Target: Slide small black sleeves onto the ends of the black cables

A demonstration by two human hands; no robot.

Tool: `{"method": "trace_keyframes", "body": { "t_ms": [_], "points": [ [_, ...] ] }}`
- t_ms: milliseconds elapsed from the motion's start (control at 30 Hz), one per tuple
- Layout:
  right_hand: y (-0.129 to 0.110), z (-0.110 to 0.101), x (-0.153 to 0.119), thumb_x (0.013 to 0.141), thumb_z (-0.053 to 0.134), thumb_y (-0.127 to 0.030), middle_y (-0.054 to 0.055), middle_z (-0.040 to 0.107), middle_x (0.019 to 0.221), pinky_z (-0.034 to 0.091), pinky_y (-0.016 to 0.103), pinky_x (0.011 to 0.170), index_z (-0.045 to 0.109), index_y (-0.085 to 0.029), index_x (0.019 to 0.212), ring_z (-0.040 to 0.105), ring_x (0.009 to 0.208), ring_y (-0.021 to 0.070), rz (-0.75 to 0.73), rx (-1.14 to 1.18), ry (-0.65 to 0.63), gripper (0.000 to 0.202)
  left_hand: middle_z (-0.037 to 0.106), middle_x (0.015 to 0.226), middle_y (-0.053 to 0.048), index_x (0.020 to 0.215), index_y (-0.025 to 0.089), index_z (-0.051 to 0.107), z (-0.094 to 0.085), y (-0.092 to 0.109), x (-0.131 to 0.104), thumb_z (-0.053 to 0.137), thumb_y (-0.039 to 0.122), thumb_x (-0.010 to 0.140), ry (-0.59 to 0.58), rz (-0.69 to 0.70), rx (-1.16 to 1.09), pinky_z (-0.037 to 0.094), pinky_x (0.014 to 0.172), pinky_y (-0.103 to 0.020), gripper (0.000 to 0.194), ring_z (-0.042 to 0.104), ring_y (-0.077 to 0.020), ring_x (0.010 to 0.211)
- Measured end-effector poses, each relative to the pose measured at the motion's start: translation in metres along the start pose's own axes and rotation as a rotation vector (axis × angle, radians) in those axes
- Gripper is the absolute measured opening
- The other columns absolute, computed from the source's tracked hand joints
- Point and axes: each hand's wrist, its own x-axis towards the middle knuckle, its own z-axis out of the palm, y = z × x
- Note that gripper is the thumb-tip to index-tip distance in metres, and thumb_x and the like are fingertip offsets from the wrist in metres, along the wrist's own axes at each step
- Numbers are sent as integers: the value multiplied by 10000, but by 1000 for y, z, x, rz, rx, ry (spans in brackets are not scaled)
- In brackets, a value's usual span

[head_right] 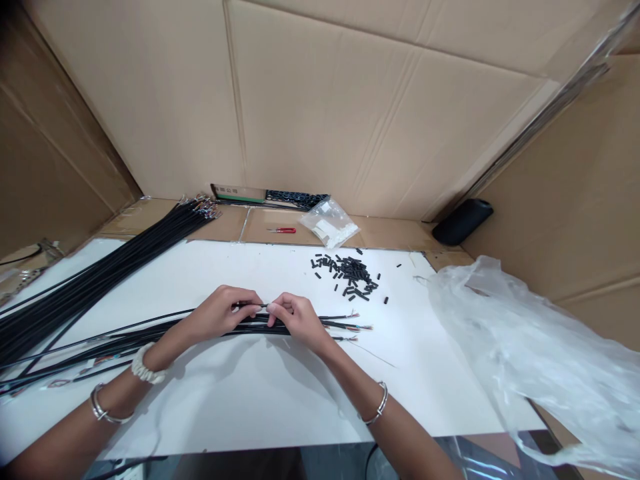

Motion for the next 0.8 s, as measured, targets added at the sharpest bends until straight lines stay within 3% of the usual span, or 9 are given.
{"method": "trace_keyframes", "body": {
  "t_ms": [167,300,400,600,800],
  "points": [
    [2,-3,3,853,543,-466,14,621,651,333,232,546,584,-161,722,461,570,106,50,144,-48,334,654,741,-14,841,174,650,7,-3,-3,438,174,894,79,124,187,367,617,-208,218,566,-120,640],
    [3,-8,4,843,555,-464,-4,593,616,176,223,428,584,-148,746,278,430,58,137,238,-130,332,611,673,-6,802,165,627,10,-4,-4,415,125,882,103,224,330,329,565,-223,230,528,-120,583],
    [3,-10,4,849,549,-443,-13,577,603,139,226,416,574,-148,743,229,411,49,162,274,-170,315,580,648,-10,778,157,608,10,-1,-5,388,110,883,96,283,391,309,547,-233,247,511,-126,578],
    [-3,-10,2,866,549,-398,15,636,671,342,221,549,573,-160,750,475,577,97,6,61,-47,266,639,833,-13,931,182,604,-5,12,-4,372,254,948,13,104,199,363,639,-219,243,557,-127,695],
    [-9,-8,-2,889,520,-348,1,649,672,323,215,515,588,-160,764,399,505,78,-59,-130,-14,236,628,669,12,762,161,632,-19,19,-2,330,318,954,-211,-89,-100,370,609,-200,391,520,-107,592]
  ]
}}
